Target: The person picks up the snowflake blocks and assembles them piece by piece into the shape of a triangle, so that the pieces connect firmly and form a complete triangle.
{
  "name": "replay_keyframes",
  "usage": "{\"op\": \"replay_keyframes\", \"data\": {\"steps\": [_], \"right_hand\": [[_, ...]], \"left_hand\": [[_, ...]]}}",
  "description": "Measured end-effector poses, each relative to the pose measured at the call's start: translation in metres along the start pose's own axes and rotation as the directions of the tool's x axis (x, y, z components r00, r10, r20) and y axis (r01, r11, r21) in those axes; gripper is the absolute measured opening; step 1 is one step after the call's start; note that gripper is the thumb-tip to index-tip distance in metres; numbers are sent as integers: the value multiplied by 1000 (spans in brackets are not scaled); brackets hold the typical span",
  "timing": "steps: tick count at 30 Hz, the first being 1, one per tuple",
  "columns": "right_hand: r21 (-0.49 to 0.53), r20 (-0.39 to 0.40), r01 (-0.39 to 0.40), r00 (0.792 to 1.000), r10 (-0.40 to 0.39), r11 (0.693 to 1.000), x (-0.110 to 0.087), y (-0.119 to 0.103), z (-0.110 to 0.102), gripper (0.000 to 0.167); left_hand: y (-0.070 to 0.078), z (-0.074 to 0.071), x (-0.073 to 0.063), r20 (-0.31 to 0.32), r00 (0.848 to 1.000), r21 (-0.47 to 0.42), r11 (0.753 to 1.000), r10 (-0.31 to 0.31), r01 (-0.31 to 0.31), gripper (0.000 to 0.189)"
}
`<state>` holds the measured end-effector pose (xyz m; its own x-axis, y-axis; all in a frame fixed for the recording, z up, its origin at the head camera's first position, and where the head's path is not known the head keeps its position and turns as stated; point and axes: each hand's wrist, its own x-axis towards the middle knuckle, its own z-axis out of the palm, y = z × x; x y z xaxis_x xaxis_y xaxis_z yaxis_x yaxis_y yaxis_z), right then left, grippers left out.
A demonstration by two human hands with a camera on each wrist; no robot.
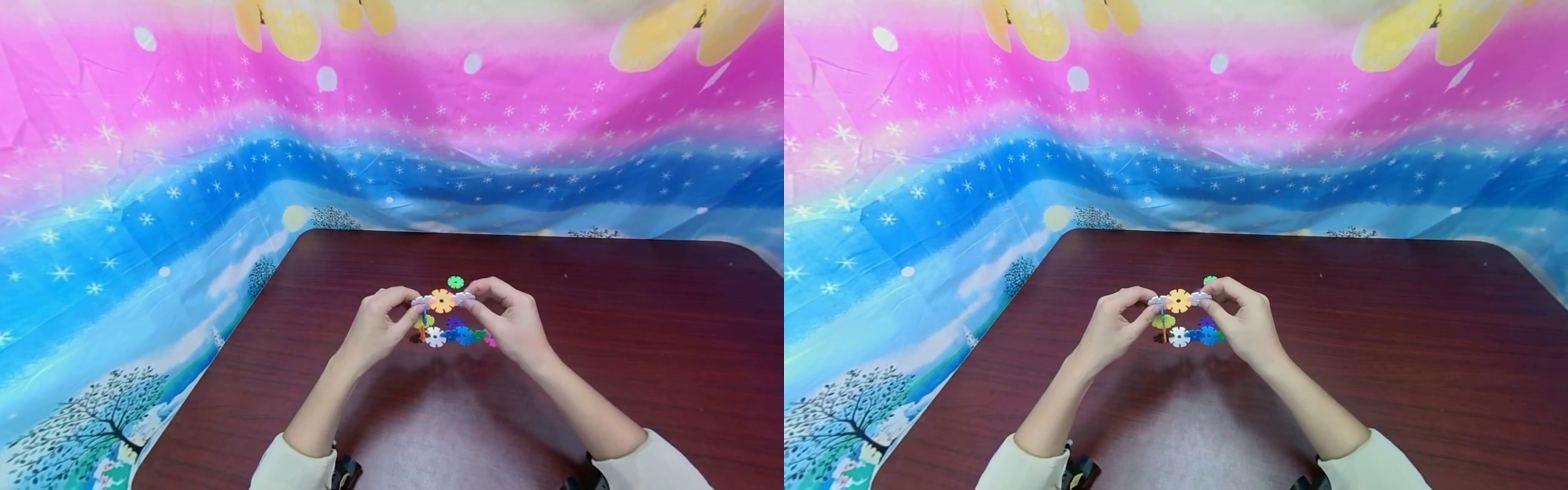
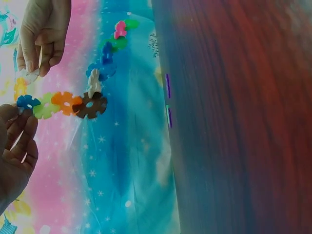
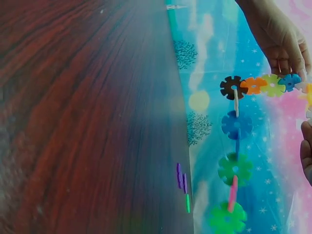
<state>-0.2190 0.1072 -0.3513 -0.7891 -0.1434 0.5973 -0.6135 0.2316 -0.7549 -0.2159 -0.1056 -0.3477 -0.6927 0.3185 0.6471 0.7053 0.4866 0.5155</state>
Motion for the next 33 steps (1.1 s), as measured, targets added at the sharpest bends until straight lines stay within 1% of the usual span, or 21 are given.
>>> {"op": "replay_keyframes", "data": {"steps": [2, 5, 8, 12, 15, 18, 20, 24, 26, 28, 30, 33], "right_hand": [[2, 0, -3, 1000, 3, 1000, 0, 0, 1, 11], [15, 2, -15, 1000, 15, 1000, 0, 0, 1, 9], [50, 10, -16, 1000, 15, 999, 2, 1, 1, 9], [93, 61, 14, 998, -20, 996, 6, 3, -1, 9], [71, 90, 42, 995, -48, 997, 9, 2, -4, 10], [35, 108, 40, 993, -43, 999, 12, -1, -7, 10], [20, 123, 26, 992, -28, 999, 13, -3, -8, 10], [24, 139, 7, 990, -10, 1000, 13, -7, -8, 11], [34, 135, 1, 991, -5, 999, 13, -8, -7, 11], [50, 135, -11, 991, 4, 999, 13, -8, -6, 11], [66, 141, -26, 990, 16, 997, 13, -9, -4, 10], [81, 160, -48, 986, 34, 996, 12, -10, -2, 9]], "left_hand": [[0, 1, 0, 2, 1000, 1, 1000, 7, -7, 11], [0, 2, 1, -8, 999, 1, 999, 36, -36, 12], [-1, 3, 2, -20, 998, -9, 998, 62, -63, 11], [-1, 2, 4, -32, 997, 4, 998, 67, -67, 11], [0, 3, 5, -24, 998, 2, 998, 64, -63, 10], [1, 4, 7, 0, 998, -14, 998, 59, -59, 8], [1, 5, 7, 19, 999, -19, 999, 49, -48, 8], [3, 5, 7, 51, 998, -10, 1000, 24, -23, 9], [4, 5, 8, 65, 998, -11, 1000, -1, 1, 14], [5, 5, 8, 86, 996, -4, 999, -34, 34, 23], [7, 5, 10, 123, 990, -6, 997, -74, 76, 35], [11, 6, 11, 181, 972, 8, 989, -150, 151, 48]]}}
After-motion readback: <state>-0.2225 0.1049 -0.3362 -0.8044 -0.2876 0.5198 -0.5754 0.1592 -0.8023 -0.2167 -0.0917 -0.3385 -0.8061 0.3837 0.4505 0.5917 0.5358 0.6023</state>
